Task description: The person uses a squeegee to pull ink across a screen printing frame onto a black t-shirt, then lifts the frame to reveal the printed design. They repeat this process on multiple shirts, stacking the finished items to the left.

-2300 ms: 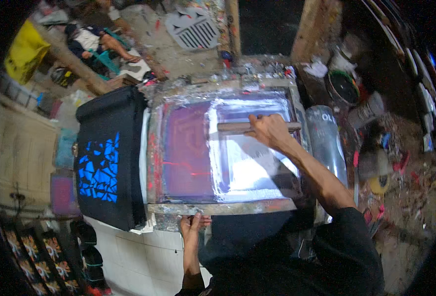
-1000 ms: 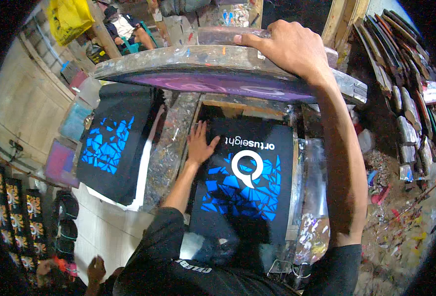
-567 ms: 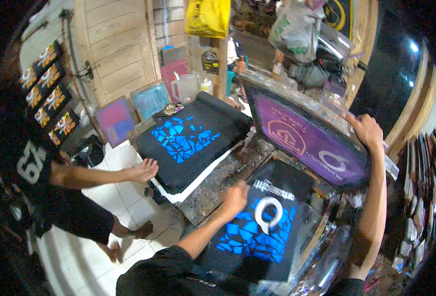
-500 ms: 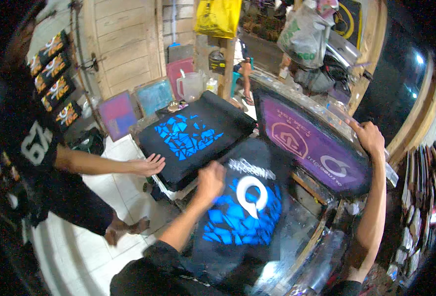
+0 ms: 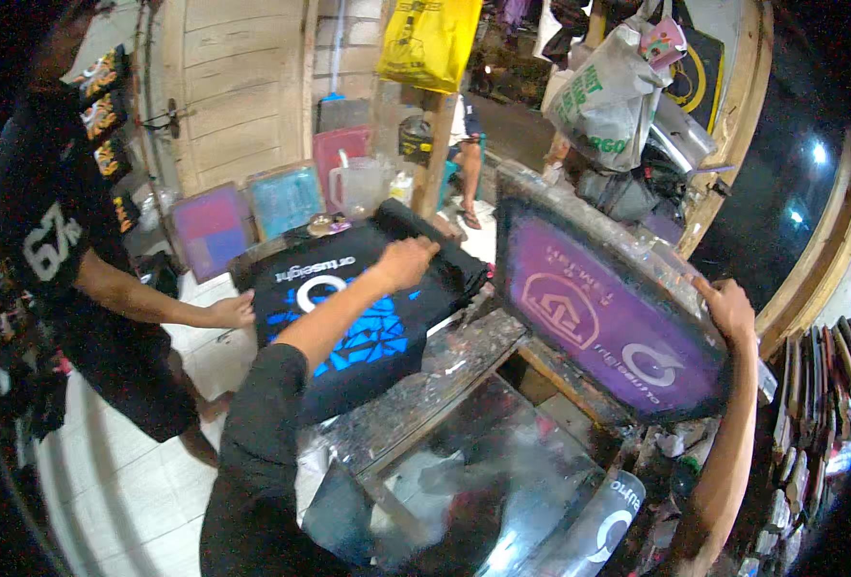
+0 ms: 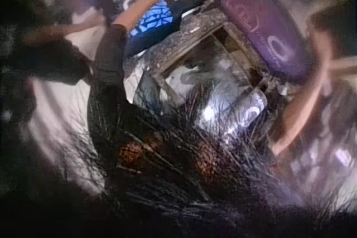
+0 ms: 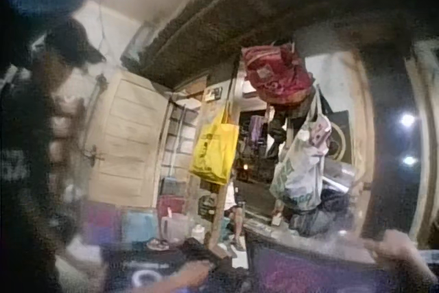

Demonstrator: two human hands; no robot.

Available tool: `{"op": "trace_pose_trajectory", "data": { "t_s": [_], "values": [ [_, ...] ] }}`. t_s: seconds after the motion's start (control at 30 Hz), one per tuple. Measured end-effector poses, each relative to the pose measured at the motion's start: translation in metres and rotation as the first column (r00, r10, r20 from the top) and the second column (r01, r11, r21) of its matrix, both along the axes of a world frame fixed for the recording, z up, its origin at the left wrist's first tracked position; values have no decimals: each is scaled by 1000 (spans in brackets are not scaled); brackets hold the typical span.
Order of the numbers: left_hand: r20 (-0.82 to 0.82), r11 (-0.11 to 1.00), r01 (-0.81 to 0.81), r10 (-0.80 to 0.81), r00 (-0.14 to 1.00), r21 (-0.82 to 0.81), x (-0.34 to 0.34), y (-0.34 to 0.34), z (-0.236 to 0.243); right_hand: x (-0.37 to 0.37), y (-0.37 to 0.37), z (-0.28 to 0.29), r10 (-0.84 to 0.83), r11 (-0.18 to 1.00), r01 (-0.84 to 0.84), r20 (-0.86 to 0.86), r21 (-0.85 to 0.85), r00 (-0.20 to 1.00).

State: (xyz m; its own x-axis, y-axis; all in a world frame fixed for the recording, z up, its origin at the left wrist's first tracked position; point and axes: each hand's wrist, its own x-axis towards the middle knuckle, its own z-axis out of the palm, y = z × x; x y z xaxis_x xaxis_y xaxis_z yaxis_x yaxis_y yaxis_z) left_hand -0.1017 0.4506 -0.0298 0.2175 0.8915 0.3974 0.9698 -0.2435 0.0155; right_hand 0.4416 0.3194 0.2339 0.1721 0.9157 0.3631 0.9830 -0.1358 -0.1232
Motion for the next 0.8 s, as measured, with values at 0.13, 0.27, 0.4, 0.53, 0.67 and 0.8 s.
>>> {"op": "trace_pose_trajectory", "data": {
  "t_s": [0.13, 0.27, 0.4, 0.53, 0.67, 0.8],
  "values": [
    [-204, 977, 153, -122, 971, 146, 49, 88, -53, -5, -6, -1, -44, 998, 44, 0, -36, 999],
    [-120, 988, 150, -144, 982, 39, 48, 129, -76, -7, -5, -2, -55, 998, 55, -15, -22, 998],
    [-97, 980, 199, -197, 976, 17, 39, 145, -85, -9, -2, -2, -55, 998, 55, 40, 21, 998],
    [-162, 924, 241, -200, 966, 297, 31, 156, -85, -11, -2, -3, -33, 999, 33, -37, 5, 999],
    [-166, 943, 272, -241, 956, 193, 28, 153, -78, -15, -8, -4, -51, 998, 52, -12, 21, 999],
    [-183, 951, 215, -176, 967, 220, 23, 129, -70, -20, -14, -1, -31, 998, 29, -35, -47, 999]
  ]
}}
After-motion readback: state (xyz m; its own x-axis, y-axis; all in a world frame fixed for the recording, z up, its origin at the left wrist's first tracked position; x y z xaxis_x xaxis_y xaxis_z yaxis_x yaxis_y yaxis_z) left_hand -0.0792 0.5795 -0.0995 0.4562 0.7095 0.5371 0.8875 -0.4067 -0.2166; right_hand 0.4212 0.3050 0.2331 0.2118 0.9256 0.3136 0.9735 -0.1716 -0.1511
